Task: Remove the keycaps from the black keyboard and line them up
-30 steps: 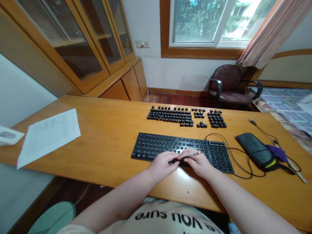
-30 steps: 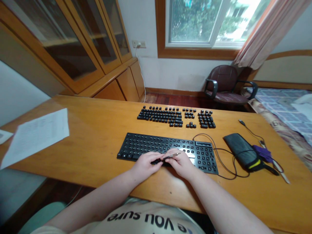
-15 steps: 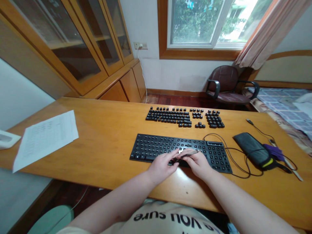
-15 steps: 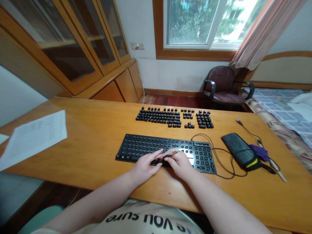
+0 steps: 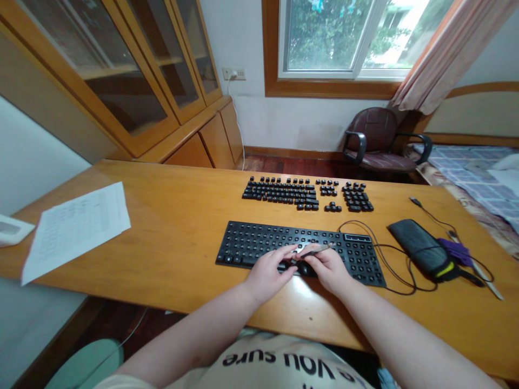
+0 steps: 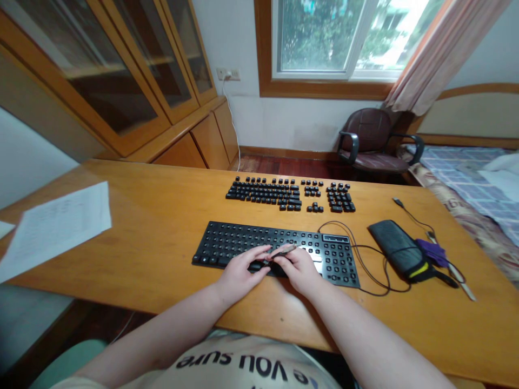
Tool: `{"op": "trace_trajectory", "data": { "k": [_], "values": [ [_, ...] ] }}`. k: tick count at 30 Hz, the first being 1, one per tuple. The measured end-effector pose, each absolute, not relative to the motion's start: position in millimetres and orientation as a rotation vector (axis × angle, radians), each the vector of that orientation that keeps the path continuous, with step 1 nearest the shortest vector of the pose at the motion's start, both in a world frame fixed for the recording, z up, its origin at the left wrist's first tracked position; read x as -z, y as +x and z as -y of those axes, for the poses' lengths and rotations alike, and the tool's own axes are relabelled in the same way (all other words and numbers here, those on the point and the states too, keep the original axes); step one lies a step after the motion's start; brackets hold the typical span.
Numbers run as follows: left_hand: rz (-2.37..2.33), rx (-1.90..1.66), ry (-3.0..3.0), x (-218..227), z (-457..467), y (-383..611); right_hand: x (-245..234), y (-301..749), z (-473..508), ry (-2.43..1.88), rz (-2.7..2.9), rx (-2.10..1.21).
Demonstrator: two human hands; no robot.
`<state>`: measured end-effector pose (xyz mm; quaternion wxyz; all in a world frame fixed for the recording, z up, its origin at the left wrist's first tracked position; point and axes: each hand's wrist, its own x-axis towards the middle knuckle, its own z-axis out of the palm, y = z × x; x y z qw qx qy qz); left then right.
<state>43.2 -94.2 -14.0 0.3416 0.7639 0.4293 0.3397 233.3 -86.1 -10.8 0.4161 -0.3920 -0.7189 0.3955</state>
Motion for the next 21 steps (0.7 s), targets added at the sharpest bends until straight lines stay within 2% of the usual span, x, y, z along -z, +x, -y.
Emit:
{"op": "trace_trajectory", "data": {
  "k": [6,15,21],
  "values": [
    [-1.09,-0.863,1.843,12.2,93.7,43.9,10.3,234.4,85.9,-0.928,1.814,-1.018],
    [-1.048,-0.864,1.843,8.9,91.8,41.3,11.8,230.1,83.1,-0.94,1.385,-1.494],
    [-1.014,-1.0,2.017,9.0,95.5,39.8,12.8,228.7,82.5,-0.966,1.215,-1.609]
  ]
}}
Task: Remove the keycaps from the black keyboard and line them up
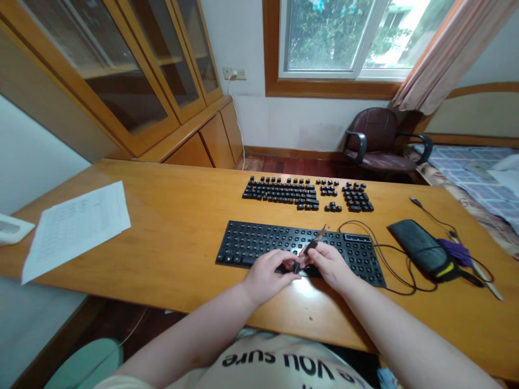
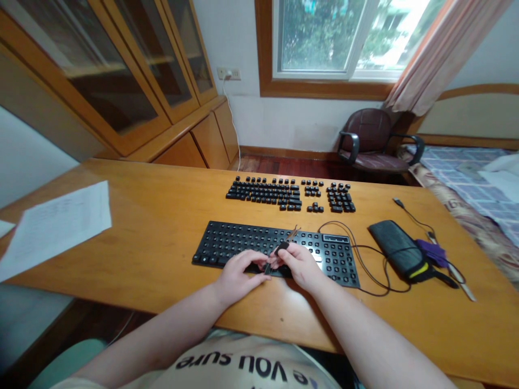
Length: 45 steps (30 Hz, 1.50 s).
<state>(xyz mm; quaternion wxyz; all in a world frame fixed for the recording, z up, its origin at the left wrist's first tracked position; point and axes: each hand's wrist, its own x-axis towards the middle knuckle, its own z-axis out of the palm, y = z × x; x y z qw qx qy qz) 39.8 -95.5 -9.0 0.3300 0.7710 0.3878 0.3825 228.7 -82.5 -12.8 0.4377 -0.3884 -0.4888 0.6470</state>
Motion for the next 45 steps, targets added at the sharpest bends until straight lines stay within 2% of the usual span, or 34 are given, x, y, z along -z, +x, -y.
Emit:
{"op": "trace_trajectory", "data": {
  "k": [22,28,34,38,45],
  "values": [
    [-0.845,-1.073,2.123,7.2,90.6,34.3,18.3,235.8,78.5,-0.855,1.05,-1.773],
    [-0.989,-1.134,2.061,7.2,91.3,35.7,16.7,243.6,73.5,-0.919,0.941,-1.559],
    [-1.046,-0.816,2.224,0.0,93.4,39.3,18.7,259.4,68.5,-0.989,0.904,-1.311],
    [-1.248,-0.605,2.241,-13.4,86.6,38.2,22.4,264.6,64.1,-1.018,0.917,-1.261],
    [-1.315,-0.643,2.272,-44.6,14.7,50.3,22.7,263.9,60.2,-1.013,0.885,-1.257]
  ]
}}
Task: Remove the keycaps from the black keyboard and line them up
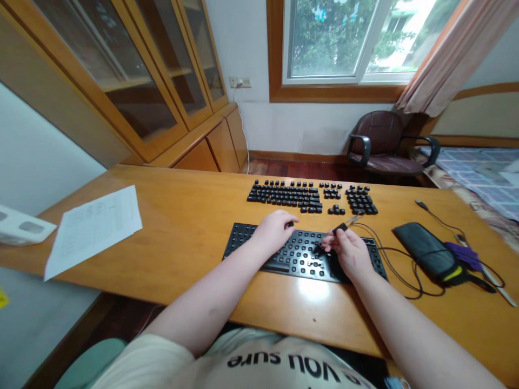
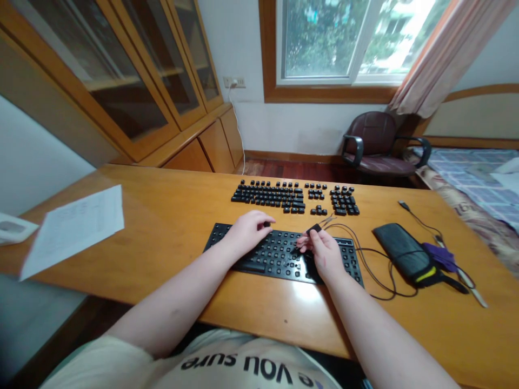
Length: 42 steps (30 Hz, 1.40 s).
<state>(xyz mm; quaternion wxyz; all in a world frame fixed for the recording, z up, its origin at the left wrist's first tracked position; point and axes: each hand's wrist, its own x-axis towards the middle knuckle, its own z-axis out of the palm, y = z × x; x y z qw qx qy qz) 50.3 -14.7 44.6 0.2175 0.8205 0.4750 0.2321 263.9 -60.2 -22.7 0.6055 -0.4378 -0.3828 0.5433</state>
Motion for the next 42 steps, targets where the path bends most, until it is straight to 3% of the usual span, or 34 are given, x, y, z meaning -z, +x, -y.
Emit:
{"op": "trace_trajectory", "data": {
  "k": [6,14,42],
  "values": [
    [-1.549,-0.587,2.32,-52.7,-45.8,76.7,20.6,261.3,59.4,-1.025,0.867,-1.247],
    [-1.616,-0.341,2.24,-10.8,-59.5,83.2,20.3,261.4,59.8,-1.027,0.853,-1.29],
    [-1.658,-0.447,2.189,19.7,-73.4,83.3,17.5,262.3,61.3,-1.088,0.896,-1.265]
  ]
}}
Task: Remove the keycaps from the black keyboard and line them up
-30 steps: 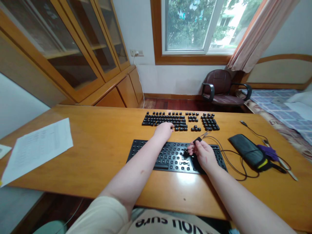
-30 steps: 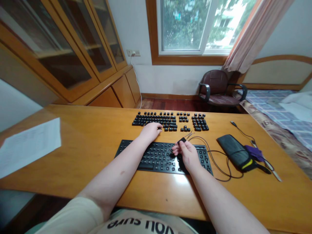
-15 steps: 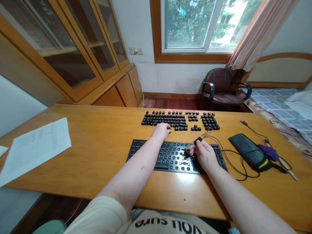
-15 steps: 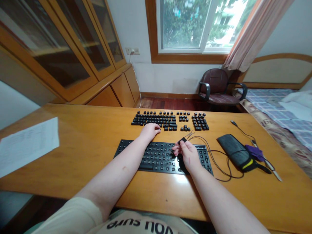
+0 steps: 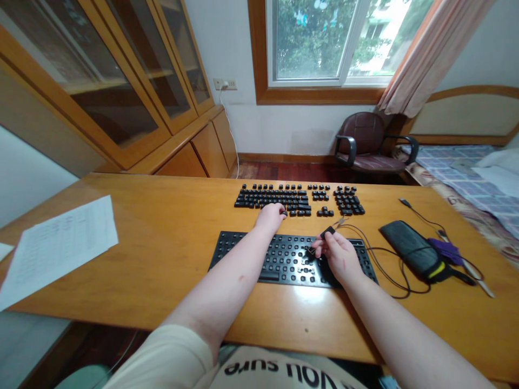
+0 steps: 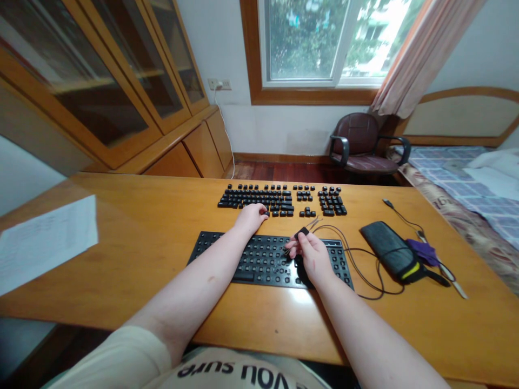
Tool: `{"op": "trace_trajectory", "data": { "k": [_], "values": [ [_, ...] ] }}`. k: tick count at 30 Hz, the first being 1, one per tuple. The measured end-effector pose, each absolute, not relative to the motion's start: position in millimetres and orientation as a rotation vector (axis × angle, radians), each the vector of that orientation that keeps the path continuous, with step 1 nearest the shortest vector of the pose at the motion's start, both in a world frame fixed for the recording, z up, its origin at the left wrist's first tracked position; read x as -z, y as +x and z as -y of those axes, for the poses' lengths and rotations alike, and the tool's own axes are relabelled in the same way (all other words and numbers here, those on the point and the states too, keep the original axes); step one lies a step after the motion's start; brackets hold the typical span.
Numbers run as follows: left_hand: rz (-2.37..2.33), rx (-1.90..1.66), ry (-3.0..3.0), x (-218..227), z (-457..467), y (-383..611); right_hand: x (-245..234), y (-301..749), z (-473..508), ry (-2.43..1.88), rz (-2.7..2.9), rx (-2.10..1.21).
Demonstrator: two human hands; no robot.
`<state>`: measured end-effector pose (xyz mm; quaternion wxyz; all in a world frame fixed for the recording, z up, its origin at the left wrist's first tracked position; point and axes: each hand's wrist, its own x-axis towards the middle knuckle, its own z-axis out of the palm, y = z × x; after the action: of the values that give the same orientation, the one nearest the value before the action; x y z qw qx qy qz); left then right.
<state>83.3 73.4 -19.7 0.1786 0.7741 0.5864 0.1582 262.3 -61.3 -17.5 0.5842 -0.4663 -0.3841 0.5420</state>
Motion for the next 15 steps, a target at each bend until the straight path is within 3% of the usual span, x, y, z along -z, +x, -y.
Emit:
{"op": "trace_trajectory", "data": {
  "k": [8,15],
  "values": [
    [-1.672,-0.492,2.173,18.1,-70.8,85.1,16.9,261.2,61.3,-1.094,0.902,-1.258],
    [-1.684,-0.654,2.242,-25.5,-48.4,72.6,21.9,265.1,61.2,-1.062,0.888,-1.293]
  ]
}}
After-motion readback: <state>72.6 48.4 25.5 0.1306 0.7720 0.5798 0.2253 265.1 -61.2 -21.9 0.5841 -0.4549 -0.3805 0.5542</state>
